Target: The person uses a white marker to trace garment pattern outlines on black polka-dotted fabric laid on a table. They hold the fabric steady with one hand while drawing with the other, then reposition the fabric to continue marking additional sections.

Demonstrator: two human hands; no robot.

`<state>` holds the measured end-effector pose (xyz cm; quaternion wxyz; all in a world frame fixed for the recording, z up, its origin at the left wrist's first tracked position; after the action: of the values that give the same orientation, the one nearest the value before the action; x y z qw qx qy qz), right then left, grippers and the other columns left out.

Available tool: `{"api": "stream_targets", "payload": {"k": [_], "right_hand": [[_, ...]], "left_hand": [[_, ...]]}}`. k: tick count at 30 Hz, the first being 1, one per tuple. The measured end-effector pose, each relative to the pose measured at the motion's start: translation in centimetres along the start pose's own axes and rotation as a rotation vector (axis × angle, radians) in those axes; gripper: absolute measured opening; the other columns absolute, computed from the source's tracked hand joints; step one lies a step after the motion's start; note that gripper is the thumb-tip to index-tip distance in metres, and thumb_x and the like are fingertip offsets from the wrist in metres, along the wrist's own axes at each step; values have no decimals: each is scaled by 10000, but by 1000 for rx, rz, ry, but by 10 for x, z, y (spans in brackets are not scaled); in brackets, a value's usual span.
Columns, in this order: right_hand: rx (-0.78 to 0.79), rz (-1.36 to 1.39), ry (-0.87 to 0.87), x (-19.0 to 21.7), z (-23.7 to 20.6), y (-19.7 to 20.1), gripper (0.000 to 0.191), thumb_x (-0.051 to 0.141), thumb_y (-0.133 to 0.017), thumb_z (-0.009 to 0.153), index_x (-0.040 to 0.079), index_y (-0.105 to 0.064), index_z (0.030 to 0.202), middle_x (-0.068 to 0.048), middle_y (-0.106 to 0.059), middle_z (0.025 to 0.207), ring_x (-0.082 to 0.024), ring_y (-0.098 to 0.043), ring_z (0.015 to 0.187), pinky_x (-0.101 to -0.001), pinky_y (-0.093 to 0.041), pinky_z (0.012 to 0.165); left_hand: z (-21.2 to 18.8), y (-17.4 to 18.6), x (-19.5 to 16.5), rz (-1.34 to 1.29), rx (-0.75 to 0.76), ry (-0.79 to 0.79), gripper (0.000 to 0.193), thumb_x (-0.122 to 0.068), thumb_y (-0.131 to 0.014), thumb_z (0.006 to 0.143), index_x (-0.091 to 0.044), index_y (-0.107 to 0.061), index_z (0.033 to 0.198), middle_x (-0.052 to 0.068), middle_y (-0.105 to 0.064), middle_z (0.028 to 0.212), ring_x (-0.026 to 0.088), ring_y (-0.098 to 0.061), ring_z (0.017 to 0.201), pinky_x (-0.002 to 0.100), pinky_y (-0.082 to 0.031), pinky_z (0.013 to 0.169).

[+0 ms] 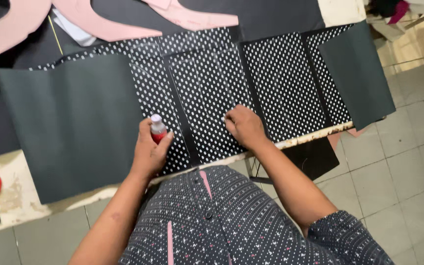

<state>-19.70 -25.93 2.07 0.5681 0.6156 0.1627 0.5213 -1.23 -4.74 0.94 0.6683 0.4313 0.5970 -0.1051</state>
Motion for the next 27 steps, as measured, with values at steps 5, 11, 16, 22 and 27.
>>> {"api": "stream_targets", "payload": {"k": [5,11,16,22,27], "right_hand": [[-12,30,-33,5,-6,-4,80,146,-699,896,70,-677,881,-86,-638,882,-289,-655,837,-405,-528,729],[-57,112,-115,7,-10,-3,87,143,-712,900,60,-690,889,-92,-621,876,-283,-638,817,-397,-510,729],[-53,28,47,14,-10,-9,53,102,-702,897,60,-681,871,-79,-613,883,-282,-629,855,-404,-501,762],[-61,-22,92,10,-6,-11,46,88,-715,853,64,-675,848,-84,-602,861,-291,-621,831,-416,-491,741],[-51,-24,103,10,-7,-9,43,96,-712,844,69,-679,837,-80,-608,849,-288,-623,815,-414,-502,734]], "left_hand": [[0,1,10,-137,116,0,556,-257,-729,906,-86,-447,1355,144,-653,1170,245,-657,1072,377,-508,947],[-6,-1,22,-304,205,90,555,-221,-750,886,-100,-470,1349,93,-676,1147,164,-648,1049,330,-523,948],[-5,-5,25,-499,236,74,550,-170,-741,898,-86,-453,1359,69,-654,1237,135,-641,1103,319,-527,983],[-5,-6,28,-512,247,83,549,-156,-743,900,-78,-449,1357,81,-655,1252,136,-648,1109,316,-537,983],[-6,-7,27,-534,239,99,537,-148,-742,899,-75,-458,1349,85,-652,1254,140,-650,1111,320,-538,989]]}}
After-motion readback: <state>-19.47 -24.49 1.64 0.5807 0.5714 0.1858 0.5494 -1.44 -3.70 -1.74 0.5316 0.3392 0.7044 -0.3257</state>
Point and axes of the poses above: each hand's wrist, its own z-axis towards the middle knuckle, its own y-axis out of the back of the hand, x = y × z, the point moved 3 cm from there along z, towards the middle knuckle
